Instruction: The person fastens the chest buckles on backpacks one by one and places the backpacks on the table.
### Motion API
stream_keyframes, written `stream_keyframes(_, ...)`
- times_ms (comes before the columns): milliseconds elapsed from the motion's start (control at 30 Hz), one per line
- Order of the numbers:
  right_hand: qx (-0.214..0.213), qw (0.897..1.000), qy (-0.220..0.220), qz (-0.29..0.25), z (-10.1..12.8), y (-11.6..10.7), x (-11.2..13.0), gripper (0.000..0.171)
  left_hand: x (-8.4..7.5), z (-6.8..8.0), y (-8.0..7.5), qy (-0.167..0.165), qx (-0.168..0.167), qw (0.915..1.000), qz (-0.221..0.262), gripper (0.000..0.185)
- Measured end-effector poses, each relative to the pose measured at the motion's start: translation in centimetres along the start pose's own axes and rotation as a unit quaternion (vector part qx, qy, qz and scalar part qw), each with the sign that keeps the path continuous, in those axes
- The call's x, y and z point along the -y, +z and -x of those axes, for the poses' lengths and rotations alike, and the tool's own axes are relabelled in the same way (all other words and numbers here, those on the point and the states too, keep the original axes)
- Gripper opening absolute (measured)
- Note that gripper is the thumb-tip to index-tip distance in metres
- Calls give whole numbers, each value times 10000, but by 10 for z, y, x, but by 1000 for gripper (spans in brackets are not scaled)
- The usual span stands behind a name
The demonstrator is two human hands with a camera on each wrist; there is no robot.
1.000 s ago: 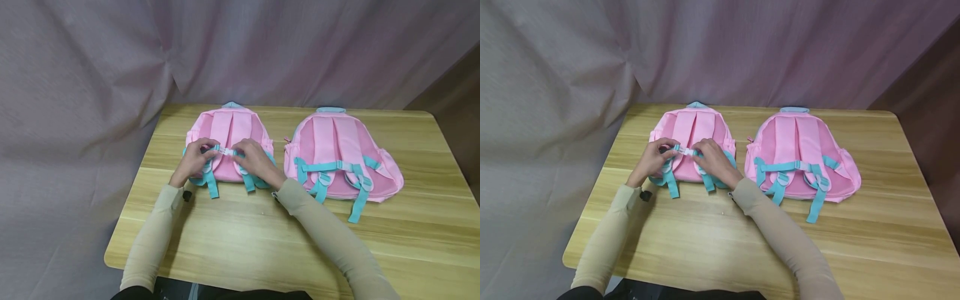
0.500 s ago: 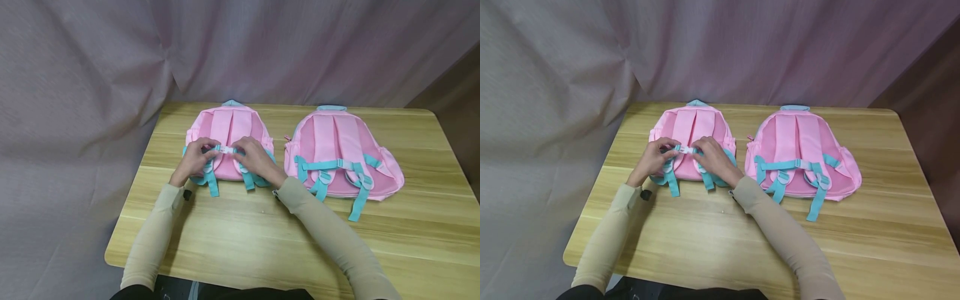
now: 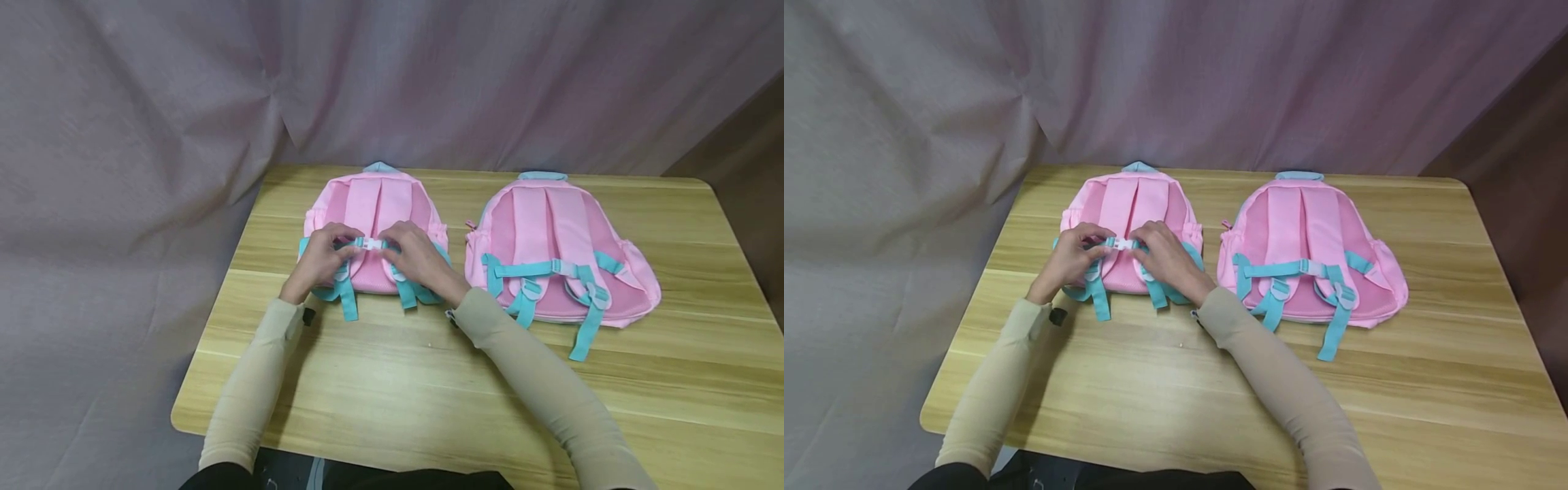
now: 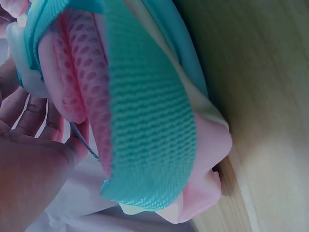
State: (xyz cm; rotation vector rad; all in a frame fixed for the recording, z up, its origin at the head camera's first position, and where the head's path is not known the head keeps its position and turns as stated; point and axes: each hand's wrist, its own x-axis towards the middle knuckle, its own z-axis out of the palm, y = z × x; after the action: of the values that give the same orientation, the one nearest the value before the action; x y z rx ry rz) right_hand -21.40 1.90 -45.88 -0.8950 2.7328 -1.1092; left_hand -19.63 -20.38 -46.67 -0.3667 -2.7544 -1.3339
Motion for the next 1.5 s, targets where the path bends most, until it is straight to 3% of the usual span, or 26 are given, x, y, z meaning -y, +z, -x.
stream_keyframes(667,53,9997,-21,230,0,3,5,27,-4,-1,9,46,63,9997,-246,21)
stream_keyframes(933,118,9996,69,265,4,5,2,27,-3,0,10,-21,328,9985,-443,22)
stream_keyframes(1300,295,9985,322,334,9,8,3,30,-5,3,9,238,414,9950,-880,34)
stream_keyframes(1500,306,9982,454,234,18,-4,7,39,-4,5,4,212,464,9940,-965,41)
